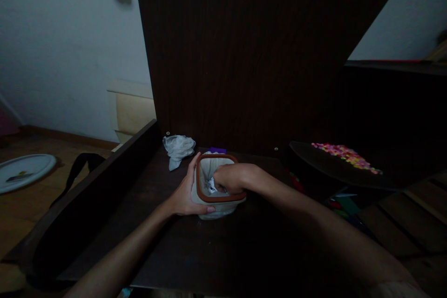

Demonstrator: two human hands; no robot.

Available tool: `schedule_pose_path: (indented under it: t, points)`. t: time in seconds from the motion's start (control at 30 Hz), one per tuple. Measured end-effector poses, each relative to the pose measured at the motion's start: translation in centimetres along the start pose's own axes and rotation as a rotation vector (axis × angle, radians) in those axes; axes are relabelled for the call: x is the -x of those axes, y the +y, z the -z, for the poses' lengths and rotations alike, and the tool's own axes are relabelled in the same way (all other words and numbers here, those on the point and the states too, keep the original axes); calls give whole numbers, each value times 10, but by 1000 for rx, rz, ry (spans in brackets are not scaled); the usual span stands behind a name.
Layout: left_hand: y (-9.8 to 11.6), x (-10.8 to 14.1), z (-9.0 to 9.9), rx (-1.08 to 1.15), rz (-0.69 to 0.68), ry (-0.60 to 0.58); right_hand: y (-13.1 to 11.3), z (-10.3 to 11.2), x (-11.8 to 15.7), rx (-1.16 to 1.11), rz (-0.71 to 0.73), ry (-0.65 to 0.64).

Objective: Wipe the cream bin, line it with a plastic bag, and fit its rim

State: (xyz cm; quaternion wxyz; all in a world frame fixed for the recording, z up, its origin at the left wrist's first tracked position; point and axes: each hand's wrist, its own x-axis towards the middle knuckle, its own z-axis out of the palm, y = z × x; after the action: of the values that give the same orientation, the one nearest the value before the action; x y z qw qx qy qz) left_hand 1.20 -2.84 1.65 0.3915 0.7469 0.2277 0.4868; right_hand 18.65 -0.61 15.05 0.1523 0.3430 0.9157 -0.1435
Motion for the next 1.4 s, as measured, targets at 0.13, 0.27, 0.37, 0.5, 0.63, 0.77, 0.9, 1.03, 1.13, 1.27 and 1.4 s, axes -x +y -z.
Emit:
schedule_pose_path:
  t: [0.13, 0.27, 0.37, 0.5, 0.63, 0.77, 0.9, 1.03, 1.13, 1.27, 1.4]
  points:
    - [-3, 2, -1, 59, 25, -6, 9, 25, 22, 25, 95, 40]
    - [-6, 2, 0, 128, 12, -33, 28, 34, 52, -209, 244, 447]
    - [-6, 3, 3, 146, 21, -49, 48, 13, 65, -467, 217, 660]
    - [-4, 6, 10, 77, 73, -41, 76, -43, 67, -841, 229, 643]
    - [-2, 11, 16, 50, 117, -45, 92, -100, 60, -1062, 262, 521]
    - [-1, 18, 15, 54, 148, -65, 87, -133, 46, -1111, 164, 470]
    - [-2, 21, 5, 91, 172, -92, 67, -145, 28, -1156, 151, 503]
    - [-5, 20, -8, 62, 216, -87, 49, -152, 12, -1252, 260, 472]
    - [-6, 12, -15, 31, 234, -58, 47, -152, 10, -1253, 257, 522]
    - [-7, -10, -23, 43, 209, -81, 61, -143, 22, -1239, 251, 608]
    - [-14, -43, -37, 92, 185, -92, 88, -133, 37, -1208, 184, 671]
